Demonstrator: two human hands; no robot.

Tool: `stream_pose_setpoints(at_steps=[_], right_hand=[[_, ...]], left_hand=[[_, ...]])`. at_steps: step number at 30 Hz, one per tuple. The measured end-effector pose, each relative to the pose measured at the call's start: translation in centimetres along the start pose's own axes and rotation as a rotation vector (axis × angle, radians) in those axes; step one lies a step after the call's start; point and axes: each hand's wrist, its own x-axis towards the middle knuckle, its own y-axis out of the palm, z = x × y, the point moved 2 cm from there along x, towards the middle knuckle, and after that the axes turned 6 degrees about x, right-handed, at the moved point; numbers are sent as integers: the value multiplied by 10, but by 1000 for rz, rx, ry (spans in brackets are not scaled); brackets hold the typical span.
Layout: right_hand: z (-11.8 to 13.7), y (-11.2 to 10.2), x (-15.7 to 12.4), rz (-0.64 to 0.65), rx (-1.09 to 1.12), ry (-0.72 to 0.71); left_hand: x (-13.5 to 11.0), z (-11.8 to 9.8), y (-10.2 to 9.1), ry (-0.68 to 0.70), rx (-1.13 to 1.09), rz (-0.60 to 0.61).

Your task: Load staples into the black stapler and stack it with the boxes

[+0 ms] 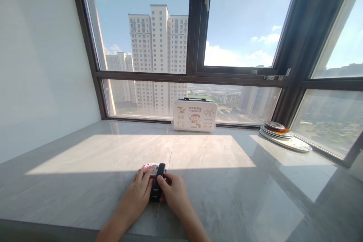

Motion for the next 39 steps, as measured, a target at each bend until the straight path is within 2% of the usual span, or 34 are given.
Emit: stream_pose_setpoints(at_steps=[4,12,16,19,21,23,24,26,29,32,34,39], right_hand=[[-1,3,-1,-18,4,1],[-3,5,-1,-60,-3,13],[-7,0,-3,-123,-14,25],[-7,-26,-11,-206,-55,10],[-5,-55,-20,-251,-103,-19],[0,-88,-31,-287,-171,-54],[3,-104,-38,-311,-249,-78],[9,-132,-51,-342,-513,-135],[11,-156,-70,-308,-890,-140],[7,-160,-82,-224,-1099,-49],[5,-156,-86,-196,-1171,-3],[5,-149,-87,-184,-1245,38]], left_hand=[[3,3,0,-4,-69,94],[4,6,4,-29,-83,61],[5,7,-6,-56,-133,10],[2,-9,-27,-81,-164,-130],[-2,-36,-42,-68,-191,-233],[-5,-74,-48,3,-203,-217],[-5,-95,-46,62,-206,-166],[-3,-134,-34,178,-224,23],[3,-164,-4,222,-175,232],[8,-165,25,189,-53,324],[8,-160,35,172,1,335],[2,-157,38,152,52,336]])
